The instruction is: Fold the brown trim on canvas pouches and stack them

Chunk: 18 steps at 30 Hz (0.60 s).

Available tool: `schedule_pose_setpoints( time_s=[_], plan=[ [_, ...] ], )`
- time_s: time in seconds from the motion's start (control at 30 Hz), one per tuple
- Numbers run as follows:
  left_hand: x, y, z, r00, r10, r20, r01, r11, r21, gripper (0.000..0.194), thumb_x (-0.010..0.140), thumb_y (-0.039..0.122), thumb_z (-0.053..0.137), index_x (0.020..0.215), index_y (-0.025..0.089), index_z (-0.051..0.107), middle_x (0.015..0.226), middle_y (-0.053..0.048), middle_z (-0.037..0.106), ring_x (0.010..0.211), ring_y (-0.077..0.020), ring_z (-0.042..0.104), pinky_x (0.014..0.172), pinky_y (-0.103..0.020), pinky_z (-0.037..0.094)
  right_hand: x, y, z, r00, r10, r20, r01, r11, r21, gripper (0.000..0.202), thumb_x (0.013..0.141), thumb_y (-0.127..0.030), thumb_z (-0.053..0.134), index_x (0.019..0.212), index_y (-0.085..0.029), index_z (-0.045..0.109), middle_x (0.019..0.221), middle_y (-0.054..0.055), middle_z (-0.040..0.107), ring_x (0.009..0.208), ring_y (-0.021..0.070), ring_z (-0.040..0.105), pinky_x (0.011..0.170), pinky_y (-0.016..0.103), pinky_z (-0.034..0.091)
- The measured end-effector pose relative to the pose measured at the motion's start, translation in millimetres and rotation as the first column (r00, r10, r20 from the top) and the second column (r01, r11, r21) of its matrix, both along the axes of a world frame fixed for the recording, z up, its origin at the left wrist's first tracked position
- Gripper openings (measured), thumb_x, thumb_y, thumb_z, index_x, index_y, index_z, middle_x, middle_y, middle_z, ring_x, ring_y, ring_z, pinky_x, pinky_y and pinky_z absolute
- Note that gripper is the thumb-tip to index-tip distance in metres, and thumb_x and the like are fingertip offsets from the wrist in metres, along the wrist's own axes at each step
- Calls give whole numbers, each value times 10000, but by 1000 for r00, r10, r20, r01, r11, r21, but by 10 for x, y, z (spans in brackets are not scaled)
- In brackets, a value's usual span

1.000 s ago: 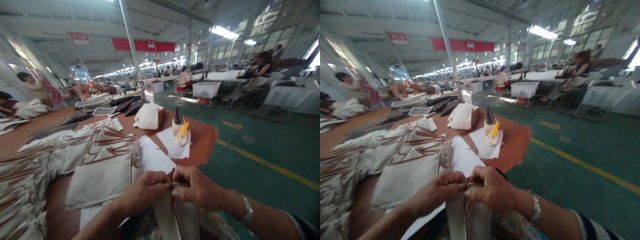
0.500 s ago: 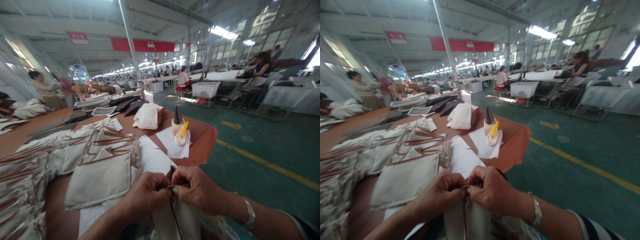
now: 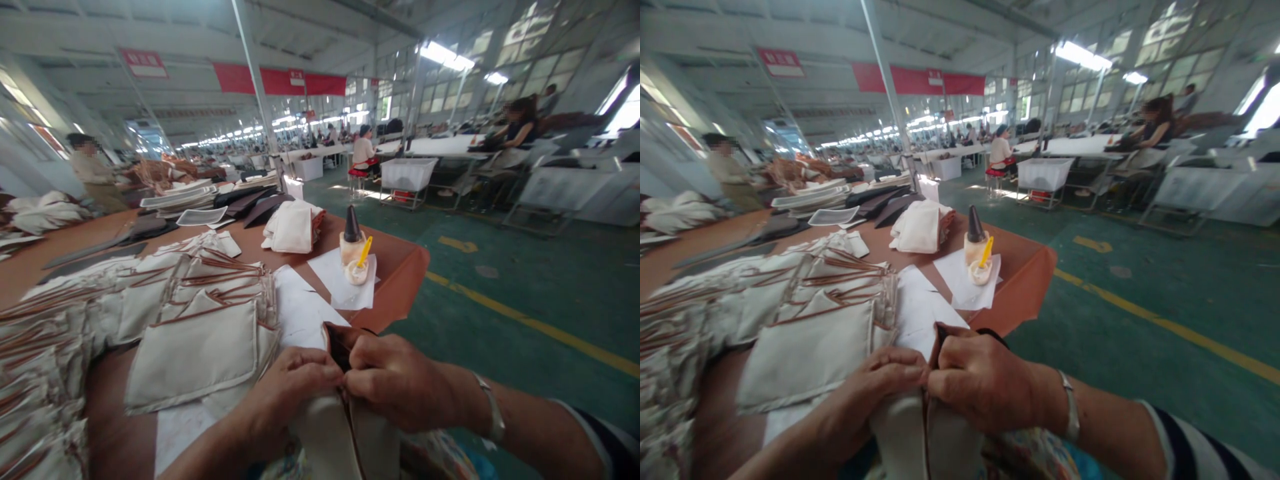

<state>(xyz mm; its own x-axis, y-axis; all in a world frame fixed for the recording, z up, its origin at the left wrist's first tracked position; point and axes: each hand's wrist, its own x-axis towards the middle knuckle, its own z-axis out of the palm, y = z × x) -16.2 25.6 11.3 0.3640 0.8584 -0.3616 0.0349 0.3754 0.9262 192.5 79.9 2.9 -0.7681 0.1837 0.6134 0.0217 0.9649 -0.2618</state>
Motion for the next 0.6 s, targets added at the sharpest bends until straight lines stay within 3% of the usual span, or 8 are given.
schedule_pose_setpoints(
  time_s=[0.1,0.17,0.2,0.27,0.33,0.37,0.47,0.6],
  plan=[
    [17,-9,-5,1000,4,0,-4,1000,-25,332,698,437,742,723,135,607,607,14,511,518,-79,392,485,-198,269,28,-60,-22,1000,18,10,-18,1000,-7,211,952,-211,425,885,-170,621,769,54,576,684,147,460,686,273,436],
    [-3,-8,6,998,-40,-48,43,998,43,380,722,477,756,746,121,626,642,5,526,552,-80,382,500,-196,263,54,-112,-27,999,31,-27,-37,971,-236,212,977,-237,416,955,-165,613,826,64,601,734,148,507,712,273,448],
    [-21,-9,16,994,-69,-81,76,993,91,400,757,504,734,764,117,632,666,0,531,575,-83,379,512,-196,269,69,-131,-15,999,10,-51,-30,909,-415,228,1002,-269,400,1008,-163,602,847,61,603,744,142,522,697,260,447],
    [-62,-13,44,983,-122,-138,144,976,163,422,824,534,684,795,116,634,694,4,521,602,-87,369,525,-197,277,97,-141,39,998,-46,-38,4,674,-739,315,1045,-380,365,1061,-154,583,847,42,581,720,123,515,639,230,426],
    [-96,-19,78,971,-160,-178,194,962,194,436,867,551,645,812,119,629,691,17,499,603,-86,362,520,-200,273,114,-112,122,999,-25,33,41,462,-886,440,1040,-510,363,985,-138,591,792,15,531,661,102,460,586,212,384],
    [-105,-23,93,966,-171,-192,208,958,197,439,880,554,634,815,120,628,688,21,489,599,-85,361,514,-203,268,115,-91,162,998,23,65,50,408,-912,488,1018,-566,392,911,-131,588,760,4,503,638,94,428,569,208,363],
    [-102,-44,115,972,-184,-148,212,955,206,415,898,529,642,822,121,634,703,17,507,611,-83,382,523,-201,276,87,-52,220,982,134,130,68,392,-918,560,922,-669,518,770,-130,546,693,-15,455,602,80,373,528,201,309],
    [-71,-85,71,983,-154,96,133,972,194,332,881,449,702,804,133,634,674,19,522,582,-70,396,520,-190,277,26,-100,104,994,104,19,-23,385,-923,554,877,-675,583,752,-138,536,676,-16,454,602,80,372,521,203,288]
  ],
)
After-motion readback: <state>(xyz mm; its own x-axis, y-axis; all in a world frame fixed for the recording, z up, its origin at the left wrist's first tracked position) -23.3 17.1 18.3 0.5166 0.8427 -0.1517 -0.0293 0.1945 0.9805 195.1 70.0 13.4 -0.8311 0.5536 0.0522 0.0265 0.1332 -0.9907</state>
